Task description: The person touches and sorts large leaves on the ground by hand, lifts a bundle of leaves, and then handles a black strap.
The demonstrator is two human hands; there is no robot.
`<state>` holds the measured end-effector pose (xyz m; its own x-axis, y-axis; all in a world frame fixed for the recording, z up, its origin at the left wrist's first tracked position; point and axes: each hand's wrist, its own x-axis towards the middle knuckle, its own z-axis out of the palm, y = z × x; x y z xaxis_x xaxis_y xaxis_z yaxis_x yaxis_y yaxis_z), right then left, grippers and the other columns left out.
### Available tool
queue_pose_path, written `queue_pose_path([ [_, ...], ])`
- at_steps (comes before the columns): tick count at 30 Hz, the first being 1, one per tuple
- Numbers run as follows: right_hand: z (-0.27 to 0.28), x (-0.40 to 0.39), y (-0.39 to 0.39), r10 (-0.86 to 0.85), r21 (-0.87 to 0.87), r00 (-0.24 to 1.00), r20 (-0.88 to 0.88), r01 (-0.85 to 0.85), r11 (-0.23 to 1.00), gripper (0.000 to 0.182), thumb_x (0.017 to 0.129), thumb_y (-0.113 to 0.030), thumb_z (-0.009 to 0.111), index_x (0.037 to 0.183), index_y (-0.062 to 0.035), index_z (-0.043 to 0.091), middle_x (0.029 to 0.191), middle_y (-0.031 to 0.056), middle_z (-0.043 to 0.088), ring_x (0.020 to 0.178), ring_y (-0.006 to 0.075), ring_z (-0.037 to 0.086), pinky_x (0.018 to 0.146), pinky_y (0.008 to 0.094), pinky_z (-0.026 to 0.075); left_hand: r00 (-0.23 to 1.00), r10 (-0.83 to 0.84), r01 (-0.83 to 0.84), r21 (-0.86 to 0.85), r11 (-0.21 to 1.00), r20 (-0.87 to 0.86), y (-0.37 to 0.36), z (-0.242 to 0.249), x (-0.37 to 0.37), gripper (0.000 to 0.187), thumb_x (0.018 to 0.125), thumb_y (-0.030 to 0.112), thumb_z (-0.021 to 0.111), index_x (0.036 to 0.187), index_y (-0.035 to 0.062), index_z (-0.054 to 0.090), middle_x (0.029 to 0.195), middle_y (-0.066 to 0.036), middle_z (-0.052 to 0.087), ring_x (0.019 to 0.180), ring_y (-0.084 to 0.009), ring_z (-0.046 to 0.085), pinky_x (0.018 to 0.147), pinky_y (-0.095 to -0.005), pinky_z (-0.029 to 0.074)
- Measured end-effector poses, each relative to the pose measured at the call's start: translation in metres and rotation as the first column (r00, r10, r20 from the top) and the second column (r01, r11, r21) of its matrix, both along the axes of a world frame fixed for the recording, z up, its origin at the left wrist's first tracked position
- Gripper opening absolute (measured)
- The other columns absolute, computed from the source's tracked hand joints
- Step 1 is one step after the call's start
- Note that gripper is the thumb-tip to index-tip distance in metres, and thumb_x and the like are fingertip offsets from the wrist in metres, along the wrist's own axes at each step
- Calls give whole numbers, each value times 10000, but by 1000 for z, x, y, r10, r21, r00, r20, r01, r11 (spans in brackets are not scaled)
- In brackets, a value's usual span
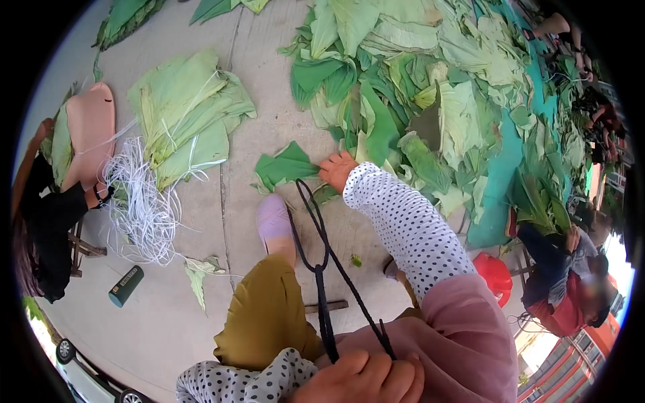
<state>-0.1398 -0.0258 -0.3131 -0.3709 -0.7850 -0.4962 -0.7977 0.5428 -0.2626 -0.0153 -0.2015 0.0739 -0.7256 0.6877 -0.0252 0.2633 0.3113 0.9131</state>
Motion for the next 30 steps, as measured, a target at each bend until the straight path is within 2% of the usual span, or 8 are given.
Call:
queue_pose_path([
  [4,9,26,85,-103,138,987,-122,120,983,215,720,-202,594,926,-157,635,908,29,598,947,215,575,910,394,359,999,-29,29,7,1000,-15,2,0,8,352,728,208,523,979,-38,551,837,-118,528,711,-210,513,621,-339,400],
  [8,-4,30,166,-25,595,977,211,-108,797,244,769,-237,617,1001,-165,645,979,45,620,1012,216,576,916,434,349,999,-45,46,9,999,-23,5,2,10,363,728,210,522,987,-44,551,842,-124,530,713,-214,513,623,-344,401],
  [10,68,1,111,-87,638,952,292,-127,759,290,811,-269,616,1064,-127,630,1014,75,614,1008,248,579,900,434,381,998,-55,55,6,998,-24,6,4,6,368,728,211,521,991,-46,550,845,-127,531,714,-217,513,624,-347,402],
  [12,63,-26,103,-370,110,848,379,356,928,367,823,-306,625,1114,-85,598,1050,118,600,1022,300,569,897,426,409,998,-57,57,-4,998,-24,7,4,0,374,728,212,521,995,-49,550,847,-130,532,715,-219,512,624,-349,403],
  [16,39,-102,47,-676,-182,698,236,715,675,597,803,-365,641,1299,-92,452,1283,194,479,1197,332,467,1008,386,371,998,-56,56,-30,998,-2,8,1,-22,384,728,213,519,1003,-54,549,852,-136,533,717,-223,512,626,-354,404],
  [19,5,-146,6,-783,-207,611,112,786,583,782,772,-422,668,1403,-108,329,1448,156,307,1311,391,302,1082,428,288,999,-42,43,-53,998,26,5,-5,-42,393,728,215,518,1009,-58,549,856,-140,535,719,-226,512,627,-357,405],
  [24,12,-158,-57,-862,180,507,-23,850,495,879,787,-459,655,1472,-269,137,1534,107,86,1405,372,5,1134,453,164,997,-42,47,-80,996,61,0,-14,-70,406,728,217,517,1019,-65,548,863,-148,537,722,-232,512,629,-363,406],
  [30,-36,-133,-21,-834,-364,552,-6,776,516,309,752,-53,613,1044,-156,627,1256,113,466,1150,308,451,967,413,396,997,-59,62,-66,996,53,-1,-13,-68,422,728,220,515,1031,-73,547,870,-156,540,725,-239,512,632,-371,408],
])
